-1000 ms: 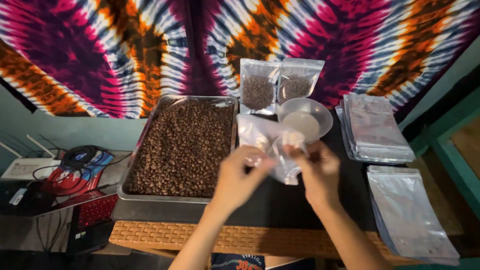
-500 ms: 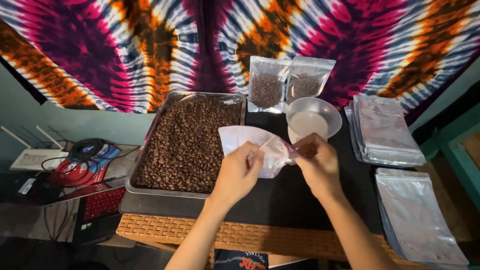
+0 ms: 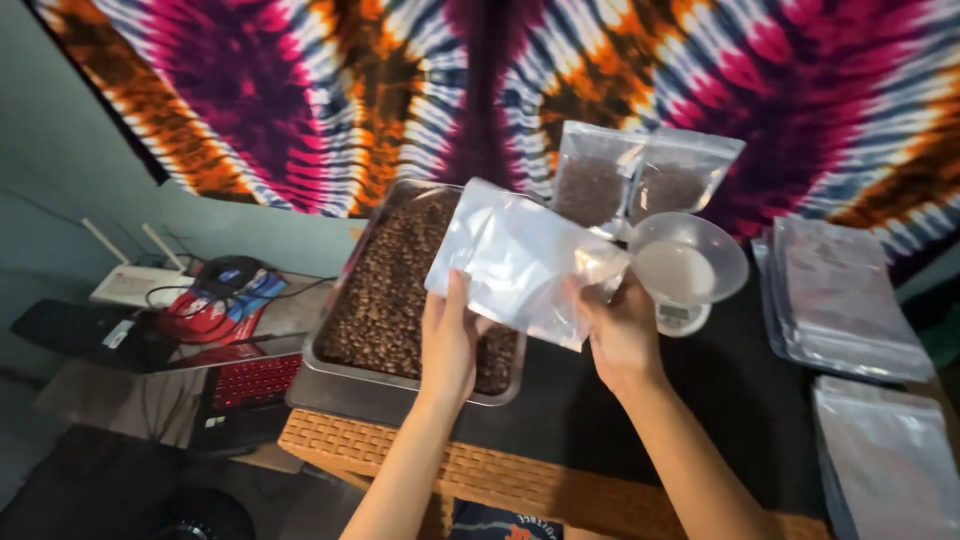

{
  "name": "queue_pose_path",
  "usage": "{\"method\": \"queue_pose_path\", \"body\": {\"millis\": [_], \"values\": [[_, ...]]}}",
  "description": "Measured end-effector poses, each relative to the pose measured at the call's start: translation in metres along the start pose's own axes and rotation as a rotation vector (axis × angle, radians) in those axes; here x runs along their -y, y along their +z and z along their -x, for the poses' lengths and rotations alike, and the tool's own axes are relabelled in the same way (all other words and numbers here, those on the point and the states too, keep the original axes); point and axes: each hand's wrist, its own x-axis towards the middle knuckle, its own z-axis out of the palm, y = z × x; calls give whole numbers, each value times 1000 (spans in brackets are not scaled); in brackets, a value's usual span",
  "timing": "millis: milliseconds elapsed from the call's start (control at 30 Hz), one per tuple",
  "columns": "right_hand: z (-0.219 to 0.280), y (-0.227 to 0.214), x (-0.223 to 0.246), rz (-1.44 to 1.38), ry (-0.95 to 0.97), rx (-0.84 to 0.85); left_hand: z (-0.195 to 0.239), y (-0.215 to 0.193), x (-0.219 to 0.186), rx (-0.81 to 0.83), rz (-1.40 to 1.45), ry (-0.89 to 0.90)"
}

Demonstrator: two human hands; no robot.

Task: Organizing and stacking plastic coffee bean bags on a work surface

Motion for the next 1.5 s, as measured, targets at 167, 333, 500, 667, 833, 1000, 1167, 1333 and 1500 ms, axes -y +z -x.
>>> {"method": "queue_pose_path", "body": {"millis": [167, 333, 500, 667, 833, 1000, 1167, 1333, 1500], "values": [[-8, 13, -17, -46, 204, 75, -48, -27, 10, -128, 39, 78], [-22, 31, -39, 261, 79, -43, -104, -60, 15, -166, -221, 274], [-53, 22, -89, 55, 419, 40, -119, -56, -19, -130, -408, 483], [-59, 30, -90, -62, 518, 155, -143, -62, -24, -100, -465, 525], [-26, 83, 9, -193, 743, 156, -120, -38, -41, -98, -670, 571], [-43, 59, -41, -389, 641, 358, -140, -42, -48, -160, -676, 631], [-33, 67, -32, -432, 652, 341, -150, -34, -53, -167, -683, 641], [-42, 78, -31, -404, 783, 176, -155, -37, -35, -76, -739, 772], [-57, 68, -40, -342, 726, 92, -136, -34, -36, 42, -857, 825]]}}
